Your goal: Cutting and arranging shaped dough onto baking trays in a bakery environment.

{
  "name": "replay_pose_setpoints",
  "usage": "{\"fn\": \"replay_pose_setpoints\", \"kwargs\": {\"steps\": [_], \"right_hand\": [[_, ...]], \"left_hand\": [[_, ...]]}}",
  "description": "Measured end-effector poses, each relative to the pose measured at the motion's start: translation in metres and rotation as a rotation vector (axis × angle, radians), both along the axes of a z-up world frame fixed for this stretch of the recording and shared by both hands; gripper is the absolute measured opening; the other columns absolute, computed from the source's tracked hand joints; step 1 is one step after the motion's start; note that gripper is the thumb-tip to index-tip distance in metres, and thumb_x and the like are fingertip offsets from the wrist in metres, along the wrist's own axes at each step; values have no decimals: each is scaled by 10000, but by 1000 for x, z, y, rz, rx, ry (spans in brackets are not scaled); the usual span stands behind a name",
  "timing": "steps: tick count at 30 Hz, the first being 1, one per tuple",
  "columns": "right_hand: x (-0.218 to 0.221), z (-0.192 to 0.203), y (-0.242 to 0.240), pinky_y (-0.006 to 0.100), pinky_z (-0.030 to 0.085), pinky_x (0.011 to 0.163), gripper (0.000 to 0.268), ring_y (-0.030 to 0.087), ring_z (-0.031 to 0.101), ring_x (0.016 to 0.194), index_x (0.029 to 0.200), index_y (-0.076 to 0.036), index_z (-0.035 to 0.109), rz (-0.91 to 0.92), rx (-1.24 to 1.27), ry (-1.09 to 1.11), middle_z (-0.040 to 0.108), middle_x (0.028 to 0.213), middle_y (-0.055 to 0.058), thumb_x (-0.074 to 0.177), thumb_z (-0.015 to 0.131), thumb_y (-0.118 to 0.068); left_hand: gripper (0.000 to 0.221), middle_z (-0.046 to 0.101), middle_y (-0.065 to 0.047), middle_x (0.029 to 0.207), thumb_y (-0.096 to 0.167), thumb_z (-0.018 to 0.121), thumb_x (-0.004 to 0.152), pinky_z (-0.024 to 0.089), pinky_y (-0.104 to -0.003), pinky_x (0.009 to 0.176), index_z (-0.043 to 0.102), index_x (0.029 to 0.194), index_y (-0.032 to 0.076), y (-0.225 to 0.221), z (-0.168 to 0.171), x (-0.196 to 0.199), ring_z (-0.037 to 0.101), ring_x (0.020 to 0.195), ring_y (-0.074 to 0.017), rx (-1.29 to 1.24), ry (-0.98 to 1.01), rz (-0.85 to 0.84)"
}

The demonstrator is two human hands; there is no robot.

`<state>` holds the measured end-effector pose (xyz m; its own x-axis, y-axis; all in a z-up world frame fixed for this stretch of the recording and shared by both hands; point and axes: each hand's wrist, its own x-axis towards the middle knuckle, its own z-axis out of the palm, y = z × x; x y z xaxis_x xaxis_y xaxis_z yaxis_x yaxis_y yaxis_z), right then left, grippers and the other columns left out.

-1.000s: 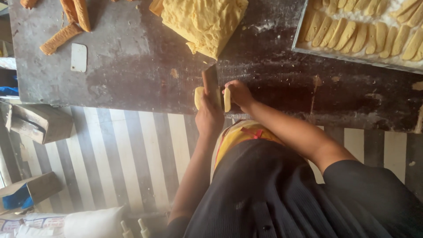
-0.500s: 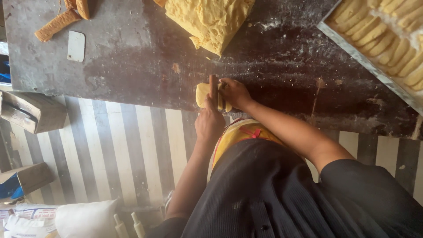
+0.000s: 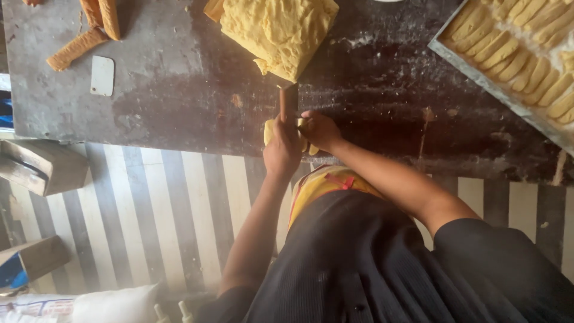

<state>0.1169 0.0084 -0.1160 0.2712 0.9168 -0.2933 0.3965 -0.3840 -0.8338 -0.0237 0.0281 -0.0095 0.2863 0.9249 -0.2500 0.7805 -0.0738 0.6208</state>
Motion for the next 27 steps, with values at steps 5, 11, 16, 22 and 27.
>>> {"fn": "replay_pose_setpoints", "kwargs": {"steps": [5,11,16,22,27], "right_hand": [[11,23,-7,423,552,889,325,350,712,1015,1124,-86,730,33,42,-43,740,1090,164,959,577,-321],[42,55,-29,421,561,844,226,345,716,965,1052,-60,731,151,289,27,732,1011,169,998,621,-250],[98,72,-62,378,577,771,199,283,743,891,1067,-90,754,113,433,-49,757,1007,123,934,734,-236],[228,87,-103,286,630,717,190,154,762,833,1108,-58,743,-57,493,-198,781,1010,83,972,738,-191],[376,85,-131,220,543,499,157,122,654,658,1170,-51,720,-374,353,-441,757,998,127,1047,651,-121]], "left_hand": [[539,719,-258,1068,329,577,976,544,-564,730,392,1422,88,-29,-3,-15,695,897,-489,153,-34,132],[504,735,-264,1053,383,666,932,571,-545,773,507,1291,67,-17,23,0,707,954,-483,7,95,158],[506,729,-257,1112,461,620,981,573,-534,835,528,1297,77,-15,-12,29,708,1021,-463,-105,176,38],[691,670,-286,1194,505,615,949,513,-572,862,412,1436,59,-44,-34,53,658,1048,-500,-83,128,32],[646,702,-283,1168,409,571,944,524,-562,877,412,1495,113,-66,-2,106,667,1060,-503,-53,-54,-55]]}}
